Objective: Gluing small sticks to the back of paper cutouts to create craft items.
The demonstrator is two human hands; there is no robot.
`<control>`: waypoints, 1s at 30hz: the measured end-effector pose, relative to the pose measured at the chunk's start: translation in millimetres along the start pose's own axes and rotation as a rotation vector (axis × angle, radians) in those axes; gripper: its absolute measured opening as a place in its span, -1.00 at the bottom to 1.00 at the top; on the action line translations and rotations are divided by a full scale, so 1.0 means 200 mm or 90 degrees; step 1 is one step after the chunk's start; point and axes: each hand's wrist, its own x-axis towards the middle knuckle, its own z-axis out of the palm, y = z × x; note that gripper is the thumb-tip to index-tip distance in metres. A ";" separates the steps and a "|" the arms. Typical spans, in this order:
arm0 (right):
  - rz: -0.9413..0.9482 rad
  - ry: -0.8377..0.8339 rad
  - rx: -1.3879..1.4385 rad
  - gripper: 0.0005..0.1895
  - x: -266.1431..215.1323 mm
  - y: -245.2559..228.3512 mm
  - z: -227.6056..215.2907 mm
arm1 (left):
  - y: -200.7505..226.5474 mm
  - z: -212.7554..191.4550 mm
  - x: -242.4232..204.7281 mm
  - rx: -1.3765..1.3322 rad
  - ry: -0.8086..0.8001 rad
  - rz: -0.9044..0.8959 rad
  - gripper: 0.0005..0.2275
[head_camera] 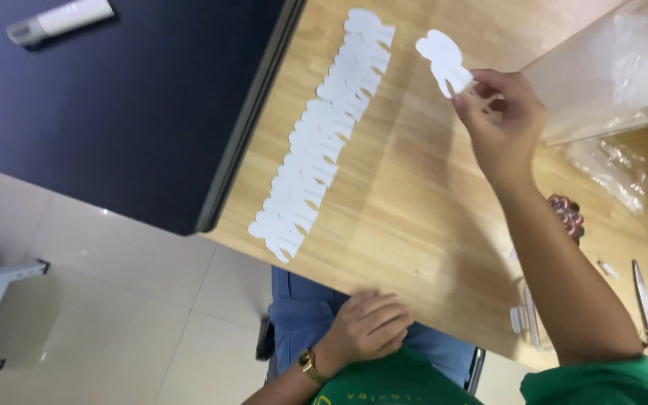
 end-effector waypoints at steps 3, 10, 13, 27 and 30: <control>0.076 0.065 -0.006 -0.74 0.13 0.20 0.17 | -0.03 -0.02 -0.01 -0.001 -0.013 0.030 -0.85; 0.098 0.093 -0.132 -0.71 0.33 0.47 0.33 | -0.09 -0.02 -0.04 -0.003 -0.027 0.107 -0.80; 0.152 0.061 -0.093 -0.70 0.40 0.41 0.38 | -0.15 0.07 -0.16 0.047 -0.022 0.145 -0.84; 0.183 0.032 -0.164 -0.62 0.50 0.46 0.51 | -0.31 0.33 -0.64 0.270 -0.101 0.158 -0.69; 0.095 0.086 -0.128 -0.70 0.46 0.52 0.51 | -0.33 0.36 -0.66 0.274 -0.081 0.161 -0.71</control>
